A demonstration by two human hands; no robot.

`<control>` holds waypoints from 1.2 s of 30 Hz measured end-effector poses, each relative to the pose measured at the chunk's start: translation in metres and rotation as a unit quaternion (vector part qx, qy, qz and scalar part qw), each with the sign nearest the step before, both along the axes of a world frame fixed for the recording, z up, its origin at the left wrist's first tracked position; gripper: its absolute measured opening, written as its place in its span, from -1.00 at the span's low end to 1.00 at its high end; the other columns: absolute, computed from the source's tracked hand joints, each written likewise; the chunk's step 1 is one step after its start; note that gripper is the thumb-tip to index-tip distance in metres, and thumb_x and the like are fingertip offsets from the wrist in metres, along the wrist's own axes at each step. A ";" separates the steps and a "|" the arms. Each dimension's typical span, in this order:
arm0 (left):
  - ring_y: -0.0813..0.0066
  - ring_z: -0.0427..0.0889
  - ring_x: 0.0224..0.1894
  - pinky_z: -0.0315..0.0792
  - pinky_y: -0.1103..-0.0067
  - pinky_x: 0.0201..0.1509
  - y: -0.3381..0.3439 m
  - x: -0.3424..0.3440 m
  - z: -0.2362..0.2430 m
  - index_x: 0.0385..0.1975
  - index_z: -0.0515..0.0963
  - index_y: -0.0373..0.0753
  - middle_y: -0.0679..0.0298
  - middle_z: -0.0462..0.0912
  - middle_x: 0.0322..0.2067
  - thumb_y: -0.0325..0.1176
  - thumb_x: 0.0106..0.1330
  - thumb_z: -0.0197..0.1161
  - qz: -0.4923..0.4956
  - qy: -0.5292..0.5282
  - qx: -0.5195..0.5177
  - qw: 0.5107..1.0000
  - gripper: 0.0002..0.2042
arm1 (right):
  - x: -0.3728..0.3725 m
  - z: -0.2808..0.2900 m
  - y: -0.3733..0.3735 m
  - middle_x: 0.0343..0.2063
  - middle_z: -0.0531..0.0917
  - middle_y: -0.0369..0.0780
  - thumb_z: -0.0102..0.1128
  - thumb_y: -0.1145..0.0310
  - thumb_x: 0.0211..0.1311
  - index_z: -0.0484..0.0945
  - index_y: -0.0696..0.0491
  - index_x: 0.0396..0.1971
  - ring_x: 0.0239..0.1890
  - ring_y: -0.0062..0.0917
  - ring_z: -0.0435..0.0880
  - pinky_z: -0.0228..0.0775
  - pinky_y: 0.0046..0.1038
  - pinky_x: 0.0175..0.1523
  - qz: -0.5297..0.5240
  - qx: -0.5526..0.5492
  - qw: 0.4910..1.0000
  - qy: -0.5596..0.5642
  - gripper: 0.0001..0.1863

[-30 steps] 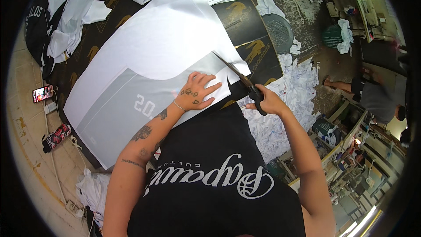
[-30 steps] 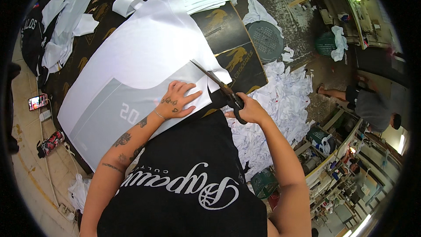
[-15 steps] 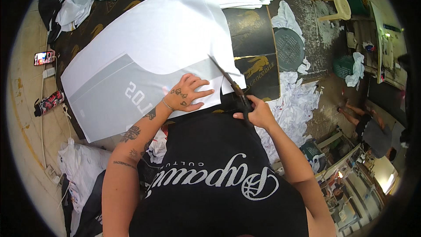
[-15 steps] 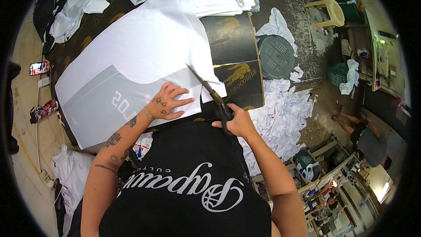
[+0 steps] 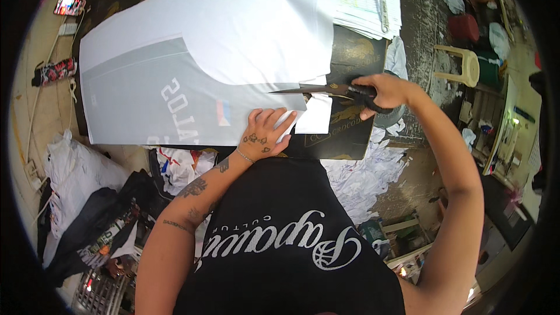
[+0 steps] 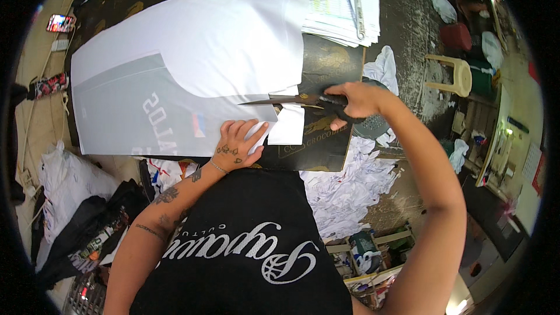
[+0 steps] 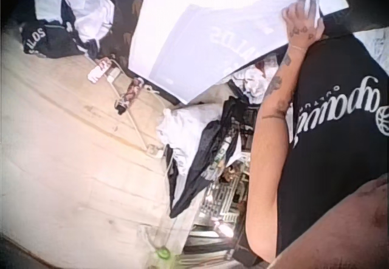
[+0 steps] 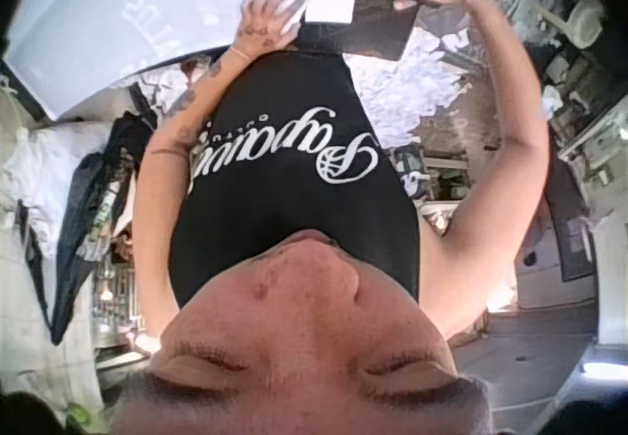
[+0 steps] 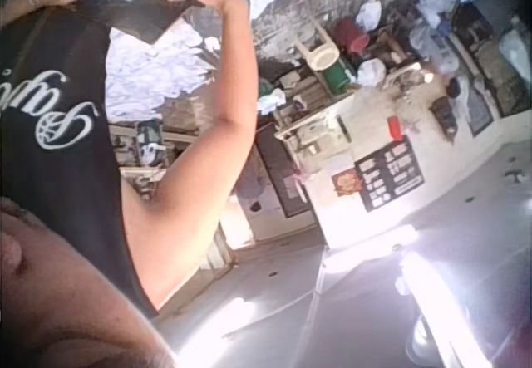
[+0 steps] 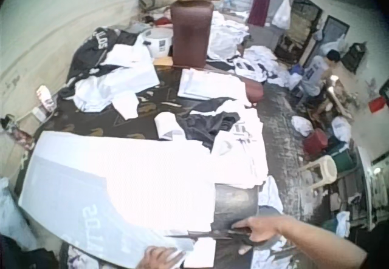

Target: The person lays a black and white jersey on a table, then places a white sheet with printed numbers on top. Using scissors, they cut along the printed outline to create a number patch. The process is repeated with another jersey and sheet.

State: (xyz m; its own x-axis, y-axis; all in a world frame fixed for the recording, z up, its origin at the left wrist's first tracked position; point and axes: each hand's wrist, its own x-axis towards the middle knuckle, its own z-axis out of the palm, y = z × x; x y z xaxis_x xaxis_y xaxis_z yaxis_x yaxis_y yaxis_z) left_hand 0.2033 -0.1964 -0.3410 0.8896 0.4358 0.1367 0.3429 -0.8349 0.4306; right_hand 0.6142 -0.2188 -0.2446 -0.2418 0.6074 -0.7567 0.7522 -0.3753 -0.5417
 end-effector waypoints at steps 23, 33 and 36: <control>0.38 0.46 0.17 0.27 0.09 0.35 -0.002 -0.006 -0.006 0.34 0.55 0.05 0.36 0.54 0.18 -0.10 0.15 0.32 0.037 -0.017 0.023 0.999 -0.36 | -0.128 0.019 0.055 -0.32 0.79 -0.01 0.79 -0.16 -0.27 0.71 0.23 0.03 -0.21 -0.21 0.82 0.60 -0.27 -0.04 -0.009 -0.062 0.996 -0.066 -0.08; 0.31 0.58 0.16 0.41 0.27 0.26 0.028 -0.028 0.002 -0.04 0.63 -0.16 0.28 0.64 0.07 -0.25 0.20 0.36 -0.106 -0.125 -0.228 0.960 -0.67 | -0.198 0.013 0.035 -0.46 0.73 -0.25 0.82 0.06 -0.19 0.71 0.23 0.00 -0.38 -0.59 0.67 0.52 -0.46 -0.19 -0.132 -0.086 0.985 -0.071 -0.23; 0.31 0.66 -0.01 0.55 0.35 0.07 0.069 -0.075 0.015 -0.07 0.66 -0.19 0.27 0.65 0.01 -0.38 0.18 0.33 -0.127 -0.149 -0.241 0.951 -0.71 | -0.220 0.011 0.031 -0.39 0.72 -0.28 0.82 0.05 -0.18 0.67 0.25 0.07 -0.32 -0.61 0.64 0.51 -0.47 -0.14 -0.193 -0.124 0.973 -0.025 -0.16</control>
State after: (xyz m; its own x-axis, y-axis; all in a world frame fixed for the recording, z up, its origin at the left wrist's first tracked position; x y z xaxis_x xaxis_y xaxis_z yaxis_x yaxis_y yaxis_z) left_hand 0.1280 -0.1273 -0.3258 0.9275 0.2877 0.2385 -0.0409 -0.5563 0.8300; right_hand 0.3946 -0.1877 -0.2336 0.0098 0.4429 -0.8965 0.5527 -0.7496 -0.3643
